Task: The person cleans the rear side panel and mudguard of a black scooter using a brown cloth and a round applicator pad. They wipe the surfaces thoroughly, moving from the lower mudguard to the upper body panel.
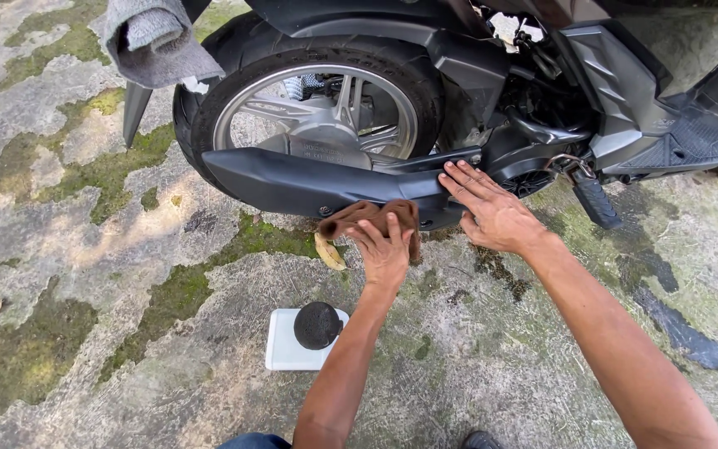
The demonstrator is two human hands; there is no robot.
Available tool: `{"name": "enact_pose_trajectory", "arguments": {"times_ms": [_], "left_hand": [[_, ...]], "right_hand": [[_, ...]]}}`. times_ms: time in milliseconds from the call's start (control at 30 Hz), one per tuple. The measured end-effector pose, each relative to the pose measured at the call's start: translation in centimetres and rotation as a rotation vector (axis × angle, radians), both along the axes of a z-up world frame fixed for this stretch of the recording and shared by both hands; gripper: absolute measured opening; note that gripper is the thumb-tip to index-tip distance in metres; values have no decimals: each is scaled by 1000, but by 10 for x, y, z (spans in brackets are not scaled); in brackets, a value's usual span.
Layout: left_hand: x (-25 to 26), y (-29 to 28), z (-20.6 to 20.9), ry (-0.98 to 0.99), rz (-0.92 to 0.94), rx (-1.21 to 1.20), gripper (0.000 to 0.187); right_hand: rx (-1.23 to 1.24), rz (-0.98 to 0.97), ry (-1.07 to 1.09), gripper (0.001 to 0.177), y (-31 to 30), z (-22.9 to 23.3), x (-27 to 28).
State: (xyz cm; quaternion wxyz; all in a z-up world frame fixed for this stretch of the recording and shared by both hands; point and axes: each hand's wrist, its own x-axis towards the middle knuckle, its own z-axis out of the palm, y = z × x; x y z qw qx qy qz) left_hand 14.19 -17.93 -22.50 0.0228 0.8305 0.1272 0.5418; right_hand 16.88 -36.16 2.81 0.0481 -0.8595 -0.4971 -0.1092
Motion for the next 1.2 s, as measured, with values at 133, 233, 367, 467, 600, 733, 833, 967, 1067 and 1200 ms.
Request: {"name": "enact_pose_trajectory", "arguments": {"times_ms": [133,233,367,467,600,733,833,967,1067,1200], "left_hand": [[-1,0,-17,72,-12,137,68],[-10,-2,-9,163,-44,206,69],[-13,1,-5,205,-20,256,69],[-15,3,0,239,13,283,70],[-12,5,5,208,41,362,76],[-8,3,30,205,75,469,70],[-10,-2,54,215,72,505,70],[-17,-28,140,279,-22,559,104],[-11,-39,175,321,-150,591,107],[-8,-34,156,408,-218,689,82]], "right_hand": [[36,36,-74,83,-2,-8,6],[62,26,-169,85,-7,-20,13],[13,-52,-103,91,-11,-28,14],[1,-90,-99,101,-17,-43,18],[77,-46,-204,102,-25,-60,25],[103,-51,-254,98,-33,-61,29],[96,-22,-302,96,-37,-65,37],[135,-30,-339,83,-43,-68,40],[201,-41,-425,77,-52,-64,41],[248,-51,-484,75,-66,-69,43]]}}
